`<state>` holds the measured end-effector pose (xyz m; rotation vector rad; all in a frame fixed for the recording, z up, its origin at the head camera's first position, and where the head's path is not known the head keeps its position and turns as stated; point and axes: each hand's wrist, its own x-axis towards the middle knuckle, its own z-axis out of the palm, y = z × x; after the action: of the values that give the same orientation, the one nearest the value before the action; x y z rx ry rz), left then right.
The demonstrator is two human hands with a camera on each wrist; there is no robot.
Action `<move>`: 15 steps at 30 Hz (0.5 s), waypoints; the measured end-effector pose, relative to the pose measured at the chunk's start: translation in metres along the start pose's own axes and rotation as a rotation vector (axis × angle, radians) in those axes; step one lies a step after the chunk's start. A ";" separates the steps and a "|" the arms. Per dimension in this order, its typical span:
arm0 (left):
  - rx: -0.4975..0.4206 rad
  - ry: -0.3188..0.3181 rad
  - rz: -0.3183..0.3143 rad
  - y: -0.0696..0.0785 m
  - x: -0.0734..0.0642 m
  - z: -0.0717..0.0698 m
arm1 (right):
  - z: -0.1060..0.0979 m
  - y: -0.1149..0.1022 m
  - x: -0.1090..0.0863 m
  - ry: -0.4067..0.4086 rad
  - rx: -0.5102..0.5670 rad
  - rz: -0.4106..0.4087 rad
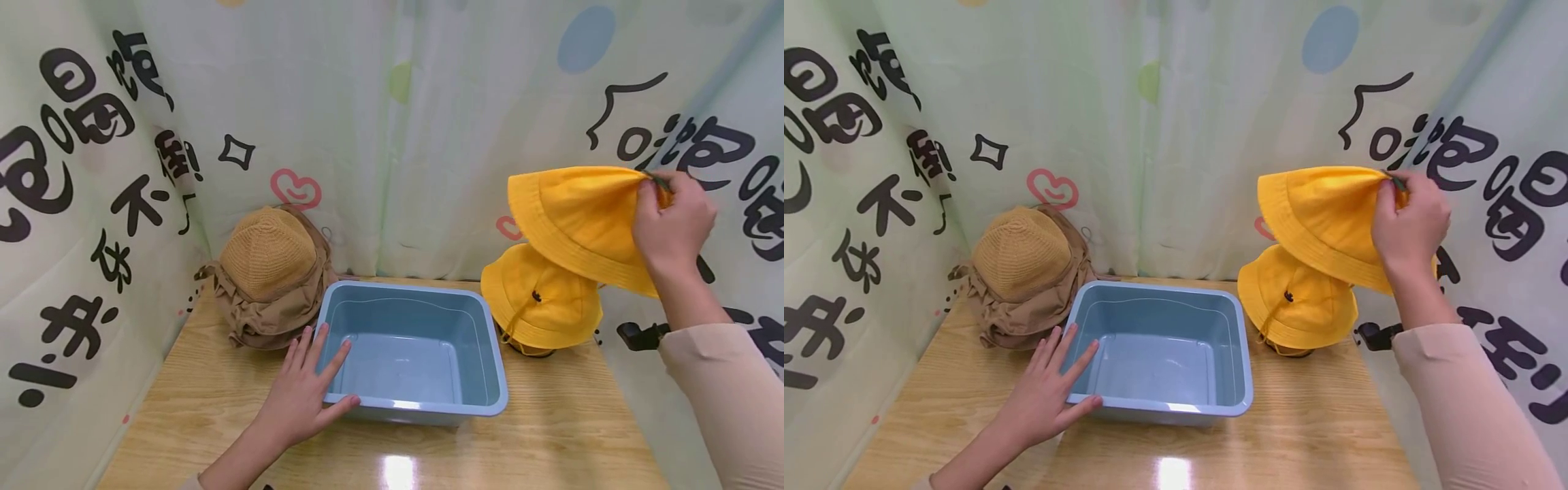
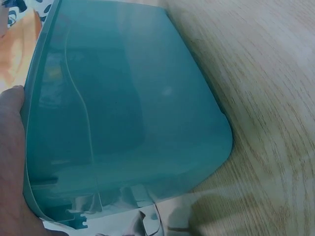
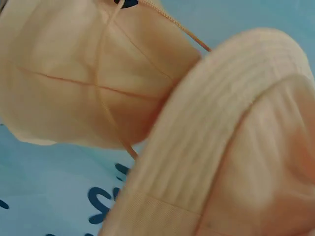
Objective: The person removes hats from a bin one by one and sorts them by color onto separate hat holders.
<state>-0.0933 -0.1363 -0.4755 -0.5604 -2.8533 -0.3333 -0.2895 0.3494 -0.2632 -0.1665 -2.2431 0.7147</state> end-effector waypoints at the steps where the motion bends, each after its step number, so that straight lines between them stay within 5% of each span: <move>1: -0.001 0.001 -0.001 0.000 0.000 0.000 | 0.002 0.001 -0.003 -0.034 -0.006 -0.019; 6: -0.004 0.005 0.002 -0.001 0.000 0.000 | 0.014 0.010 -0.016 -0.238 -0.023 -0.105; 12: 0.003 0.013 0.007 0.000 0.000 0.001 | 0.015 0.002 -0.016 -0.220 -0.004 -0.118; 15: 0.000 0.010 0.004 0.000 0.000 0.001 | 0.019 0.003 -0.021 -0.312 -0.037 -0.161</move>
<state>-0.0939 -0.1363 -0.4767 -0.5633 -2.8422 -0.3345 -0.2891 0.3370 -0.2888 0.1159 -2.5322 0.6479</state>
